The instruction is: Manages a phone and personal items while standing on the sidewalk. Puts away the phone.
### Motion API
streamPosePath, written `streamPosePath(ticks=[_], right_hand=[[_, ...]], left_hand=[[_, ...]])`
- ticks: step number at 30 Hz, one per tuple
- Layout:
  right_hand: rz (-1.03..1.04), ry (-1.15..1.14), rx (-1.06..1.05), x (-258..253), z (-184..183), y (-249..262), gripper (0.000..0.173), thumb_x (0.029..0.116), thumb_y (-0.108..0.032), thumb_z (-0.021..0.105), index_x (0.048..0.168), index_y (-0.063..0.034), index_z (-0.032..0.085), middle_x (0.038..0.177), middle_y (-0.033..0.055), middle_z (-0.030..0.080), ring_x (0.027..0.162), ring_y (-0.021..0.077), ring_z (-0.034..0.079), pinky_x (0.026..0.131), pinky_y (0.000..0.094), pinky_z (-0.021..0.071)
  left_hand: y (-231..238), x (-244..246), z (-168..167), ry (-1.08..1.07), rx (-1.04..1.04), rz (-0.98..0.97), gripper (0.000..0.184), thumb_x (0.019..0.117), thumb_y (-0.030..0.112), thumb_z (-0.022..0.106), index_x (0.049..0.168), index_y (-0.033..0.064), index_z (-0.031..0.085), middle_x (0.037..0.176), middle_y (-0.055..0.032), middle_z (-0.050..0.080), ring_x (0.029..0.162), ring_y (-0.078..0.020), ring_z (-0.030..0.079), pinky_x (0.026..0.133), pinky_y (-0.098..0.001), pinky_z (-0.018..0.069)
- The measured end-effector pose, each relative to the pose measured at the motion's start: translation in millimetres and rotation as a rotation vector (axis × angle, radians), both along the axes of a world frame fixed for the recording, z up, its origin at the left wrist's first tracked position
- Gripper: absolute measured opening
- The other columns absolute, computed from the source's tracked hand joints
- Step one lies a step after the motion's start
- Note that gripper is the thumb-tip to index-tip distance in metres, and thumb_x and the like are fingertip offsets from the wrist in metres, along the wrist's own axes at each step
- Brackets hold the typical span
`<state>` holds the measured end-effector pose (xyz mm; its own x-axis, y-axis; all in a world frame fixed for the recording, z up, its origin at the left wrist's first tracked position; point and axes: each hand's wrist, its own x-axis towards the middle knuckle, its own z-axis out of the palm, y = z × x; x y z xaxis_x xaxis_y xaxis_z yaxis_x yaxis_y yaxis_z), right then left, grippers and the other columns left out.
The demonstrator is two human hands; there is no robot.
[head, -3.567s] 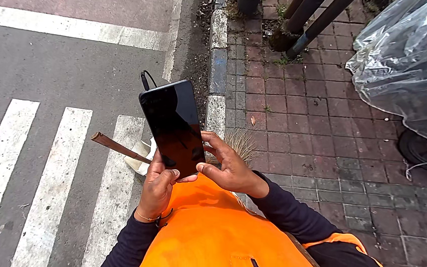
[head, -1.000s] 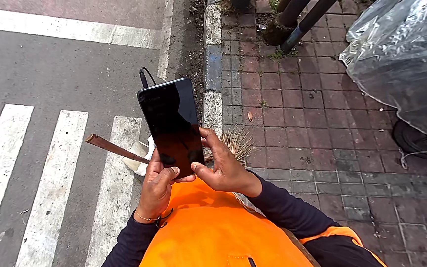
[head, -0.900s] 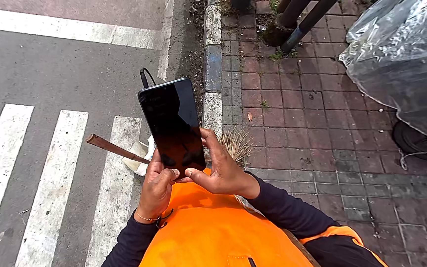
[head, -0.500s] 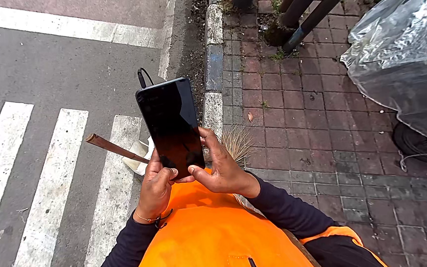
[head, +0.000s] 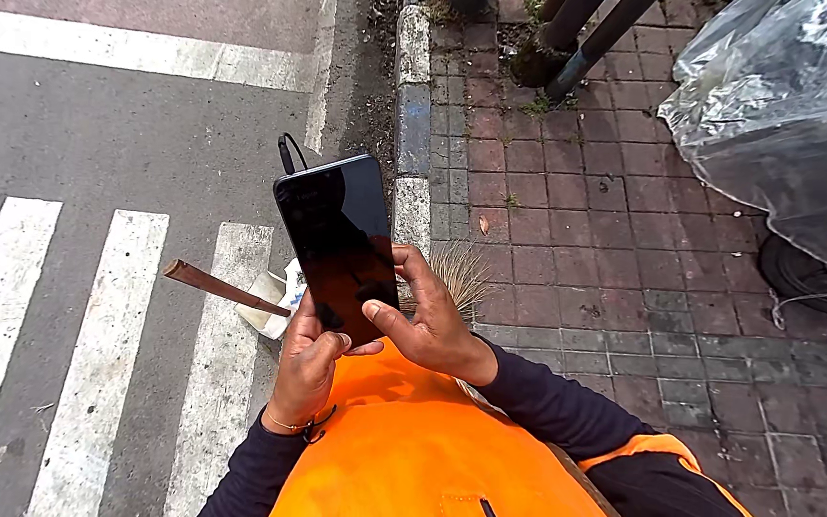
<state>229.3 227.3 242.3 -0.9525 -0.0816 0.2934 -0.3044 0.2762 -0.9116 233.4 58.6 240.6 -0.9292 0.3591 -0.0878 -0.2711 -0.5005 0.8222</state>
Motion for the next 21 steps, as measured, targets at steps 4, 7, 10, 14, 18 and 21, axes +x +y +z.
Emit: streamPosePath(ticks=[4,7,10,14,18,21], right_hand=[[-0.036,0.014,0.002,0.7,-1.1,-2.5,0.033,0.0932,-0.017,0.064,0.120,0.0023,0.058,0.118,0.0110,0.062,0.114,0.0110,0.060,0.097,0.0267,0.0511],[0.034,-0.007,-0.008,0.2,0.8,3.5,0.039,0.0918,-0.018,0.062,0.124,0.0023,0.057,0.123,0.0115,0.060,0.120,0.0139,0.057,0.101,0.0305,0.0493],[0.081,0.004,-0.016,-0.3,0.3,6.8,0.045,0.0898,-0.017,0.062,0.129,0.0047,0.054,0.125,0.0136,0.060,0.120,0.0150,0.057,0.102,0.0317,0.0490],[0.045,0.004,0.014,0.9,1.1,3.2,0.047,0.0890,-0.016,0.064,0.130,0.0041,0.053,0.123,0.0129,0.061,0.118,0.0144,0.058,0.099,0.0298,0.0504],[-0.046,-0.019,-0.007,3.1,2.0,-4.0,0.042,0.0892,-0.021,0.068,0.122,0.0018,0.056,0.119,0.0107,0.062,0.114,0.0108,0.059,0.097,0.0271,0.0504],[-0.060,-0.003,-0.013,2.6,1.8,-4.6,0.035,0.0900,-0.018,0.066,0.118,0.0008,0.056,0.117,0.0096,0.062,0.112,0.0087,0.060,0.095,0.0248,0.0514]], left_hand=[[1.3,1.4,0.3,0.008,-0.009,-0.004,0.053,0.0829,-0.006,0.042,0.132,0.0134,0.045,0.113,0.0020,0.070,0.098,-0.0135,0.073,0.077,-0.0352,0.0652],[0.6,0.9,0.2,0.003,0.001,-0.002,0.052,0.0836,-0.006,0.042,0.131,0.0141,0.046,0.112,0.0017,0.070,0.098,-0.0136,0.073,0.077,-0.0355,0.0653],[0.9,0.4,1.1,-0.008,-0.001,0.008,0.053,0.0830,-0.006,0.042,0.131,0.0144,0.045,0.112,0.0017,0.070,0.097,-0.0138,0.073,0.076,-0.0357,0.0655],[0.9,0.4,0.5,0.004,-0.002,0.004,0.052,0.0836,-0.007,0.042,0.131,0.0143,0.046,0.112,0.0019,0.071,0.098,-0.0131,0.073,0.077,-0.0352,0.0653],[2.7,1.6,1.3,0.006,-0.012,-0.002,0.052,0.0837,-0.006,0.042,0.131,0.0138,0.045,0.111,0.0032,0.070,0.098,-0.0124,0.073,0.078,-0.0350,0.0652],[3.1,1.5,1.8,0.013,-0.001,-0.014,0.053,0.0840,-0.006,0.042,0.132,0.0139,0.045,0.112,0.0030,0.071,0.099,-0.0127,0.073,0.079,-0.0348,0.0649]])
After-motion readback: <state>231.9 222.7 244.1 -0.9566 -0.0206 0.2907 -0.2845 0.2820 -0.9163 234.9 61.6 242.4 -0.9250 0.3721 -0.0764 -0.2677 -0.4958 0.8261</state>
